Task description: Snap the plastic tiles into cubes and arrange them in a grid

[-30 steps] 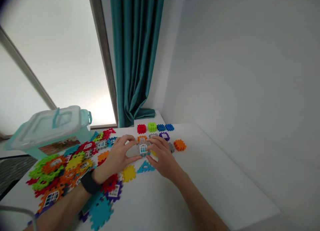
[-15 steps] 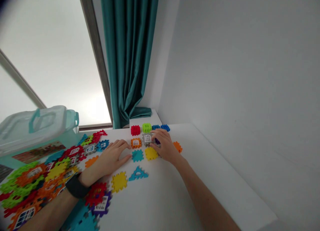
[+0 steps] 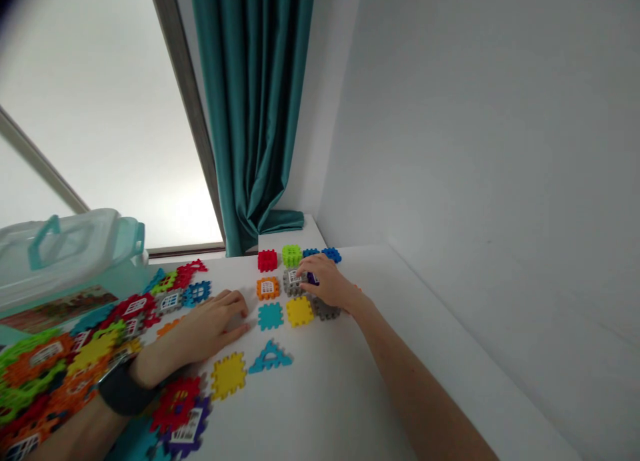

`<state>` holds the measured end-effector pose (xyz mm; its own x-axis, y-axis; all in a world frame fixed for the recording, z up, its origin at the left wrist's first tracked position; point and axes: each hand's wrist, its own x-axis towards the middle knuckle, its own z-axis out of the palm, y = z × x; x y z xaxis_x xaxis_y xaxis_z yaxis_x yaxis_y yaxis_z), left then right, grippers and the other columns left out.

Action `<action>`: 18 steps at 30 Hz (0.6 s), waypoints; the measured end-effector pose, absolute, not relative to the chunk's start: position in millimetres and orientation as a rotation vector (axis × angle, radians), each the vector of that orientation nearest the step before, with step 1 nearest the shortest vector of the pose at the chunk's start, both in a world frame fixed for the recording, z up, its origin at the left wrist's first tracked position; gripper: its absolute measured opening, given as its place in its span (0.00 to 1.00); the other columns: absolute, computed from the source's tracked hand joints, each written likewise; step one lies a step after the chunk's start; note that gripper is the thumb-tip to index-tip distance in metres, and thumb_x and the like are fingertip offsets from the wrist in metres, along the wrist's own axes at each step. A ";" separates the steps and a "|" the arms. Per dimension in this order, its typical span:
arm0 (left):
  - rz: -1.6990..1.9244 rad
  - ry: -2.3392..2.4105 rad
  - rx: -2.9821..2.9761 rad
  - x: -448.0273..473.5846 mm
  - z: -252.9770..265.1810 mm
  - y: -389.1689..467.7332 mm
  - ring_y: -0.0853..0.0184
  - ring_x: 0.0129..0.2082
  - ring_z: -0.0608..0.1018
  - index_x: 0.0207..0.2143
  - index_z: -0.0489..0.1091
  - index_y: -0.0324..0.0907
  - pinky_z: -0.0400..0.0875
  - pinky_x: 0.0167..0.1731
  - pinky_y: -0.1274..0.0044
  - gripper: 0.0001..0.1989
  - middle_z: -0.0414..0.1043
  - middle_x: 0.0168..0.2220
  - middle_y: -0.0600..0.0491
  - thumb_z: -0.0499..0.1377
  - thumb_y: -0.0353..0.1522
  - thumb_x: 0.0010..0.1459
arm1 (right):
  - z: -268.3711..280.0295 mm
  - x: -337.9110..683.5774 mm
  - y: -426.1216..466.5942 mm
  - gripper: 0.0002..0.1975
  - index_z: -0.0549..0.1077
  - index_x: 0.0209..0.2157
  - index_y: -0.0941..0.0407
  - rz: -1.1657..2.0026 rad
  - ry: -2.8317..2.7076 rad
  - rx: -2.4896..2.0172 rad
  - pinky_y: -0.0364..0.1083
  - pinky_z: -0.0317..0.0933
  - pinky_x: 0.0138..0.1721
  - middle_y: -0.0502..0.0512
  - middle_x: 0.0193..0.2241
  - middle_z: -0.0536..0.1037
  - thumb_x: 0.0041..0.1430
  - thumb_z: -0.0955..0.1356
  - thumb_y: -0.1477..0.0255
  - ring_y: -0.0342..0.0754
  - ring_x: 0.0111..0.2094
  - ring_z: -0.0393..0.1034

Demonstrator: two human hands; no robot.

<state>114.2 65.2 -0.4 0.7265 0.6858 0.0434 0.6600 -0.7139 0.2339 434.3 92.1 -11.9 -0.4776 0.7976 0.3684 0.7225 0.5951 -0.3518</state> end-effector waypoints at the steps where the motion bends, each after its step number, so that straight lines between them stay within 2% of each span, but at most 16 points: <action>1: 0.178 1.079 2.730 114.5 -0.6 65.3 0.57 0.47 0.76 0.40 0.73 0.44 0.72 0.48 0.66 0.10 0.73 0.45 0.46 0.55 0.39 0.67 | -12.0 434.2 92.5 0.09 0.76 0.41 0.52 0.206 -2.334 -1.200 0.58 0.61 0.57 0.58 0.47 0.79 0.58 0.72 0.74 0.55 0.53 0.71; 10: 0.215 1.079 2.687 113.9 -0.6 65.6 0.56 0.45 0.76 0.39 0.72 0.44 0.72 0.46 0.66 0.10 0.73 0.44 0.47 0.55 0.38 0.67 | -10.1 433.2 93.3 0.05 0.76 0.36 0.53 0.266 -2.341 -1.178 0.58 0.62 0.57 0.57 0.46 0.80 0.58 0.73 0.75 0.55 0.52 0.72; 18: 0.280 1.059 2.699 111.6 -5.9 67.1 0.58 0.45 0.76 0.39 0.72 0.45 0.71 0.49 0.66 0.11 0.73 0.43 0.48 0.54 0.40 0.67 | -16.2 436.7 94.6 0.07 0.75 0.38 0.53 0.253 -2.320 -1.170 0.57 0.64 0.55 0.57 0.44 0.79 0.58 0.73 0.75 0.54 0.50 0.73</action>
<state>111.6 67.1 -5.9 0.7208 0.6869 0.0932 0.6432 -0.7129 0.2795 436.7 94.6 -16.2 -0.4881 0.7908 0.3692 0.6928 0.6084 -0.3872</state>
